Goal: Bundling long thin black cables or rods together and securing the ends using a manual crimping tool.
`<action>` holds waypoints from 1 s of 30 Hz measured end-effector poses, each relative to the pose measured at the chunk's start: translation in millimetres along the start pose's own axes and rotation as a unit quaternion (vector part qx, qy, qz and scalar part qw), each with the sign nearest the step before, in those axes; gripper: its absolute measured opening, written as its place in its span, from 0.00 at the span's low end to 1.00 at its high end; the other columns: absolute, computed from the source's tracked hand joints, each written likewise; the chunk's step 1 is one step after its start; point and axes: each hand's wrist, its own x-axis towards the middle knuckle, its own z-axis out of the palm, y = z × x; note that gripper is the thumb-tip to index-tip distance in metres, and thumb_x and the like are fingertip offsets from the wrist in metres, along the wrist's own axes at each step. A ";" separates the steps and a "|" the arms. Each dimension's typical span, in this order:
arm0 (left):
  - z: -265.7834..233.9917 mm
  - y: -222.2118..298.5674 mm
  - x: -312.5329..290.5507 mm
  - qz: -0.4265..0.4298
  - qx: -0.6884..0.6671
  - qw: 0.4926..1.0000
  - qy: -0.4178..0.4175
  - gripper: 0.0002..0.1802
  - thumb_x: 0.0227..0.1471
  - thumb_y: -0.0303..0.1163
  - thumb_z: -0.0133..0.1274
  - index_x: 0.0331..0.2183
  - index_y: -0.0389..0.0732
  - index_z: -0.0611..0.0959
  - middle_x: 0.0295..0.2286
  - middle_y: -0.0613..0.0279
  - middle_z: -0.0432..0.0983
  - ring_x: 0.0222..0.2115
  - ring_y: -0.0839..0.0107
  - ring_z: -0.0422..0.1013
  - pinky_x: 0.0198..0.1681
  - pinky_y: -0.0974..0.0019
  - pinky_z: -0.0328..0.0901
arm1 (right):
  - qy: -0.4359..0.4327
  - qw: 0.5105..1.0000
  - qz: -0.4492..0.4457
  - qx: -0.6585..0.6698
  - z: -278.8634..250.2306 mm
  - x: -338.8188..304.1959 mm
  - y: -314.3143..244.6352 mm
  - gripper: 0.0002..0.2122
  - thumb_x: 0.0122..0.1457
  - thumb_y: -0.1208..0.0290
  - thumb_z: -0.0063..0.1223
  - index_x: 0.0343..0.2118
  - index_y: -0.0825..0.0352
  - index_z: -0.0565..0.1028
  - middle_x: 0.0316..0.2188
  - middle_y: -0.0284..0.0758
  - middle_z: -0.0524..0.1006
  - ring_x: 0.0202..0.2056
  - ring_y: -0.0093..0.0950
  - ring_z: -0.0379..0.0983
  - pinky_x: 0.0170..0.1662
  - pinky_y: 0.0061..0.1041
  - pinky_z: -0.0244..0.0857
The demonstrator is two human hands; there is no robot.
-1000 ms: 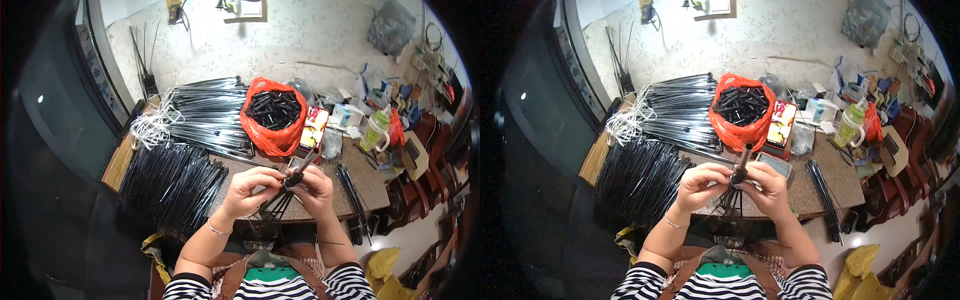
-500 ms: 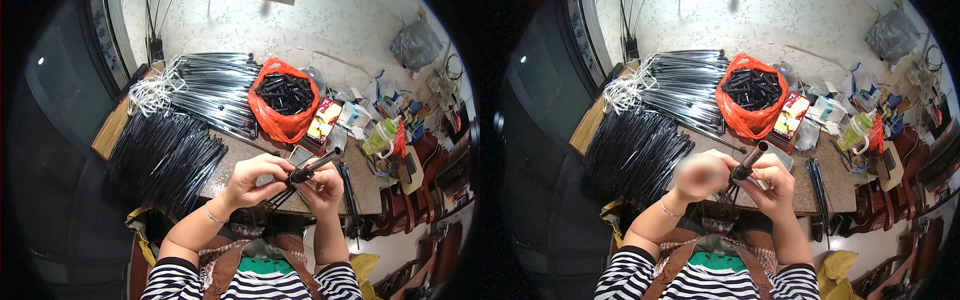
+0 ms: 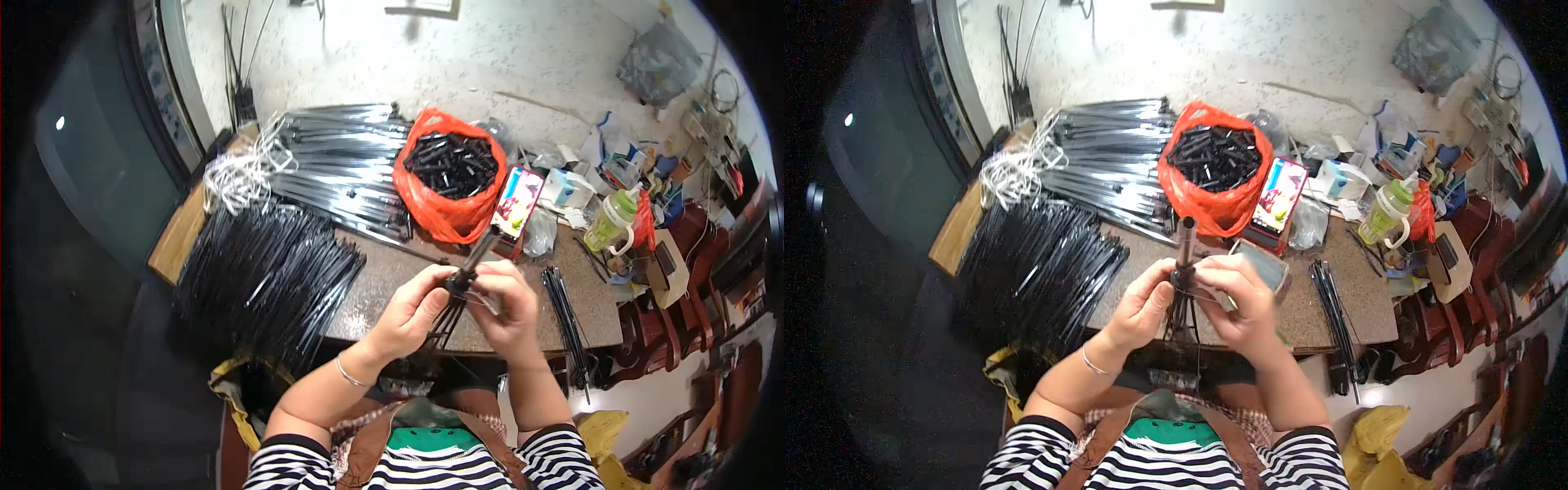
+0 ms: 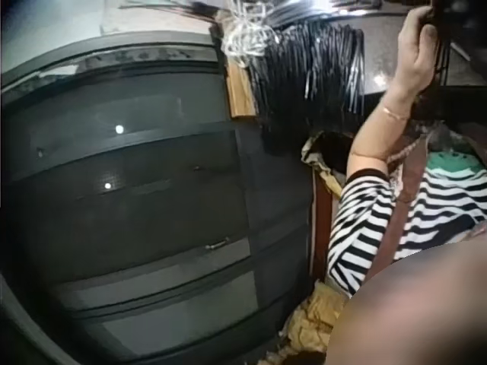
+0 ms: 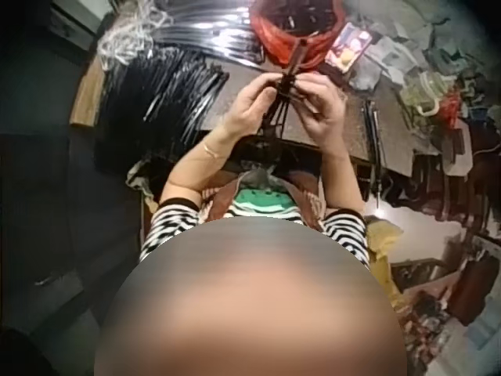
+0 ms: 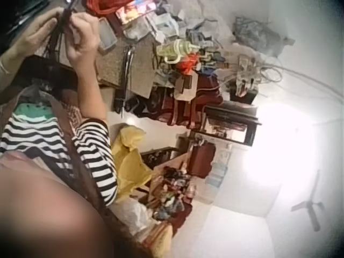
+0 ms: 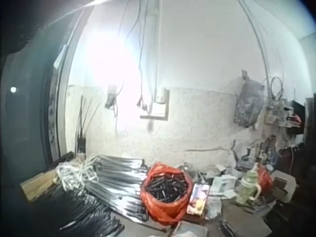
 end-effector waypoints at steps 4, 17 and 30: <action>21.7 -2.5 -2.5 0.028 -0.074 0.991 0.112 0.18 0.48 0.31 0.34 0.43 0.38 0.56 0.37 0.62 0.58 0.36 0.77 0.57 0.41 0.74 0.52 | 0.115 0.911 0.318 0.235 8.9 -11.5 -13.6 0.10 0.43 0.81 0.44 0.32 0.68 0.66 0.24 0.27 0.63 0.23 0.13 0.58 0.24 0.09 0.52; 24.2 5.1 -17.2 0.089 -0.055 0.989 0.102 0.21 0.46 0.35 0.39 0.42 0.38 0.57 0.25 0.68 0.60 0.23 0.83 0.58 0.25 0.82 0.56 | 0.131 0.986 0.081 0.070 23.7 -16.3 -27.3 0.04 0.39 0.82 0.50 0.21 0.71 0.68 0.22 0.33 0.66 0.19 0.15 0.61 0.19 0.11 0.54; 5.1 14.2 7.9 -0.011 0.205 0.978 0.036 0.16 0.37 0.36 0.50 0.27 0.35 0.66 0.19 0.63 0.65 0.20 0.77 0.62 0.22 0.75 0.58 | 0.077 0.960 0.160 0.215 9.0 -3.8 -17.2 0.04 0.40 0.82 0.49 0.22 0.71 0.69 0.19 0.30 0.66 0.19 0.15 0.62 0.21 0.11 0.56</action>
